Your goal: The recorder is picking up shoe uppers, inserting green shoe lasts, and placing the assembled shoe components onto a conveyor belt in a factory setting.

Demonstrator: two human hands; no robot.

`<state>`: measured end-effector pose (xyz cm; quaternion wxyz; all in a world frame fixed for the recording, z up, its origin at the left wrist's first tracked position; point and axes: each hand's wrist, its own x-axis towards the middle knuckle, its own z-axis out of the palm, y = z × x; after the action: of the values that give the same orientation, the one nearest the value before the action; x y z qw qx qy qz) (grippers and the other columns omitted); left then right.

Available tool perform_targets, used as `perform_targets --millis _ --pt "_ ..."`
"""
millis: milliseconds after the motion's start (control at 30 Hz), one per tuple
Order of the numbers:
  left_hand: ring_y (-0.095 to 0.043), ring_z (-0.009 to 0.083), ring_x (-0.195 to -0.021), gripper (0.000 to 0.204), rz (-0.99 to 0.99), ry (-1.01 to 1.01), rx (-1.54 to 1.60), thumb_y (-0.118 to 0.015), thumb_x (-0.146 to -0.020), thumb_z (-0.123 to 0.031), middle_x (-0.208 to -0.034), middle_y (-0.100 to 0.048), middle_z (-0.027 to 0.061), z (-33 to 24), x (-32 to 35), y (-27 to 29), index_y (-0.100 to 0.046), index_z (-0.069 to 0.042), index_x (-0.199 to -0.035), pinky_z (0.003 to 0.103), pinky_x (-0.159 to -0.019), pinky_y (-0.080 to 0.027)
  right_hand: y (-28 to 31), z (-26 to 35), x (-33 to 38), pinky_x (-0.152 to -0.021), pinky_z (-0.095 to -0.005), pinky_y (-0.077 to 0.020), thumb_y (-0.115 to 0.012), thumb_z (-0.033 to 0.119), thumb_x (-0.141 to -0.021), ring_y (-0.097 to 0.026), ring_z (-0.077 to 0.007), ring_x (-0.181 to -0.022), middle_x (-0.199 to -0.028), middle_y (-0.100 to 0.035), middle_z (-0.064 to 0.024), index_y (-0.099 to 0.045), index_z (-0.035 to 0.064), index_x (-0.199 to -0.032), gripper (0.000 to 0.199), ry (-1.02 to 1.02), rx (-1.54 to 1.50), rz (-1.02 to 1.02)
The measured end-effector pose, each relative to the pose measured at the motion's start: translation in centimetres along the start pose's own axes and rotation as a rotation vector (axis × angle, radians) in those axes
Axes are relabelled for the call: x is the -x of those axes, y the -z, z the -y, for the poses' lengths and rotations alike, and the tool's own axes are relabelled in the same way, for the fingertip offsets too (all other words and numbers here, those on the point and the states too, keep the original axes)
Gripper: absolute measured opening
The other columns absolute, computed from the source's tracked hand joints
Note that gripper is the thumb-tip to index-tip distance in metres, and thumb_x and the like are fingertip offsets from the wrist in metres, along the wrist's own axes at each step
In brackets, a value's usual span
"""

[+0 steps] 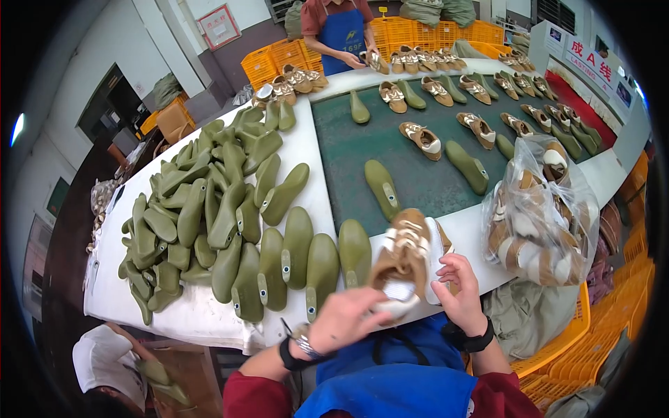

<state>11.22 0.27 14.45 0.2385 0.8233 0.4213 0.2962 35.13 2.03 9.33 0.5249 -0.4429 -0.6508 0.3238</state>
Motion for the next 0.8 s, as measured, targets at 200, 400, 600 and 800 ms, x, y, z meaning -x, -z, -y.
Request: perform_targets --millis 200,400,600,800 --pt "-0.064 0.0326 -0.071 0.026 -0.069 0.262 -0.294 -0.068 -0.078 -0.023 -0.082 -0.065 0.0176 7.2 -8.1 5.8 -0.062 -0.003 -0.094 0.039 -0.066 -0.051 4.1 -6.0 3.1 -0.097 -0.0440 -0.0373 -0.081 0.025 -0.061 -0.041 -0.0389 -0.117 -0.123 -0.044 -0.0206 -0.052 0.0059 -0.122 0.071 -0.018 0.602 0.292" --pt "-0.065 0.0320 -0.079 0.030 -0.004 0.392 -0.527 -0.071 -0.073 -0.027 -0.084 -0.067 0.0180 22.8 -16.9 3.7 -0.065 -0.004 -0.092 0.039 -0.073 -0.052 4.7 -9.3 3.7 -0.102 -0.0449 -0.0347 -0.084 0.029 -0.057 -0.038 -0.0408 -0.121 -0.134 -0.034 -0.0239 -0.038 0.0043 -0.133 0.093 -0.085 0.462 0.280" --pt "-0.063 0.0363 -0.089 0.032 -0.014 0.526 -0.488 -0.071 -0.074 -0.028 -0.091 -0.066 0.0207 30.5 -23.6 -4.9 -0.066 -0.004 -0.094 0.042 -0.080 -0.051 5.3 -14.0 5.1 -0.100 -0.0528 -0.0299 -0.083 0.037 -0.057 -0.041 -0.0389 -0.121 -0.135 -0.037 -0.0233 -0.038 0.0040 -0.129 0.091 -0.025 0.653 0.165" --pt "-0.063 0.0370 -0.090 0.030 -0.076 0.652 -0.550 -0.070 -0.076 -0.027 -0.091 -0.066 0.0200 34.9 -26.3 -5.7 -0.062 -0.005 -0.096 0.044 -0.081 -0.050 4.3 -13.9 4.1 -0.099 -0.0513 -0.0310 -0.081 0.037 -0.058 -0.046 -0.0368 -0.115 -0.123 -0.050 -0.0184 -0.044 0.0037 -0.122 0.081 -0.077 0.734 0.137"
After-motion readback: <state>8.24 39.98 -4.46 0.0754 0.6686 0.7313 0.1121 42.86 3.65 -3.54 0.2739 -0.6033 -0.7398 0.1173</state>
